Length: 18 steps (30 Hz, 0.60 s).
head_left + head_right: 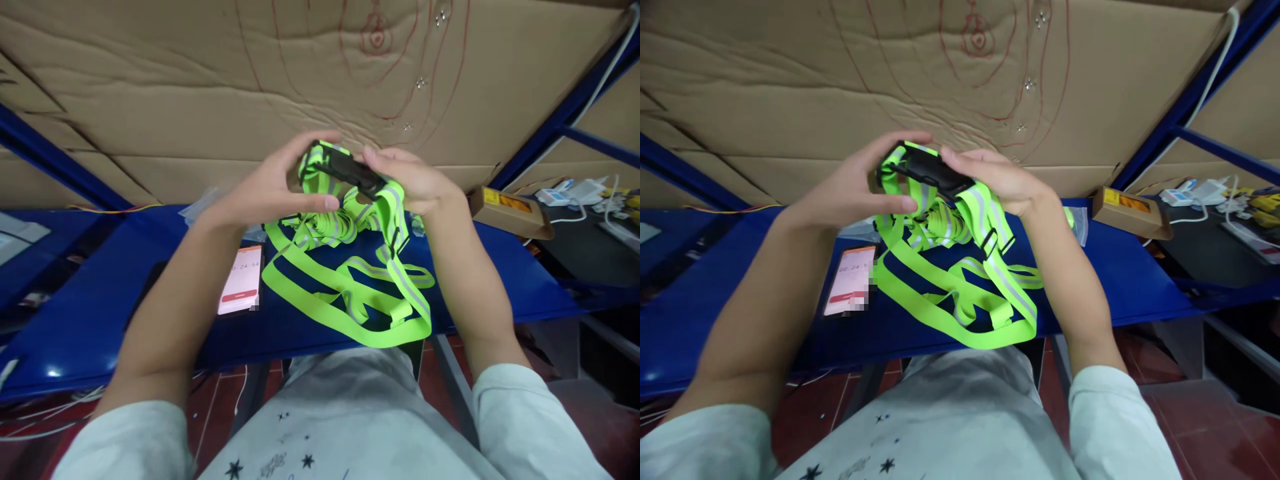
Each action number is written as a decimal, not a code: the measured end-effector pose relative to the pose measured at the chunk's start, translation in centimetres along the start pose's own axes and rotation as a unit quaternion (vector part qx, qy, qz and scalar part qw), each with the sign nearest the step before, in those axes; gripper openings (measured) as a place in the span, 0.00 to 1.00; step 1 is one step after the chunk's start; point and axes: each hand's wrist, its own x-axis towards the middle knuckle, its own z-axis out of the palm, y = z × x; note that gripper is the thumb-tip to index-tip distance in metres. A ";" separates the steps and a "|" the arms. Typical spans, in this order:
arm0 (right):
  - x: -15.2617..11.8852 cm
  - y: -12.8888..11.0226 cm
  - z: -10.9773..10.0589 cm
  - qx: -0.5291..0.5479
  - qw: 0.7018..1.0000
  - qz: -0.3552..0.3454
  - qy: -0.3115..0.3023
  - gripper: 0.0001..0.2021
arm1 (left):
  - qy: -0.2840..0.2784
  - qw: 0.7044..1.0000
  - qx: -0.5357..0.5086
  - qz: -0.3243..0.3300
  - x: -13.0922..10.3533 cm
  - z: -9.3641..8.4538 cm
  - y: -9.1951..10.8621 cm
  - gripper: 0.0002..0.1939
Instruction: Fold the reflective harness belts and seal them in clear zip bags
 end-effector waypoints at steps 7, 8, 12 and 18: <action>0.9 -0.3 1.0 -0.054 0.997 -0.038 0.042 0.32 | 0.046 0.980 -0.161 -0.106 0.1 0.2 -2.2 0.35; 0.8 -0.1 0.8 -0.055 0.997 -0.044 0.032 0.30 | 0.051 0.974 -0.187 -0.121 0.0 0.0 -2.2 0.34; 0.8 0.8 -0.4 -0.065 0.996 -0.065 0.011 0.28 | 0.063 0.943 -0.284 -0.161 -0.1 -0.8 -1.7 0.29; 1.8 1.6 -0.2 -0.088 0.988 -0.126 -0.003 0.22 | 0.031 0.958 -0.243 -0.147 0.0 -0.4 -1.3 0.34</action>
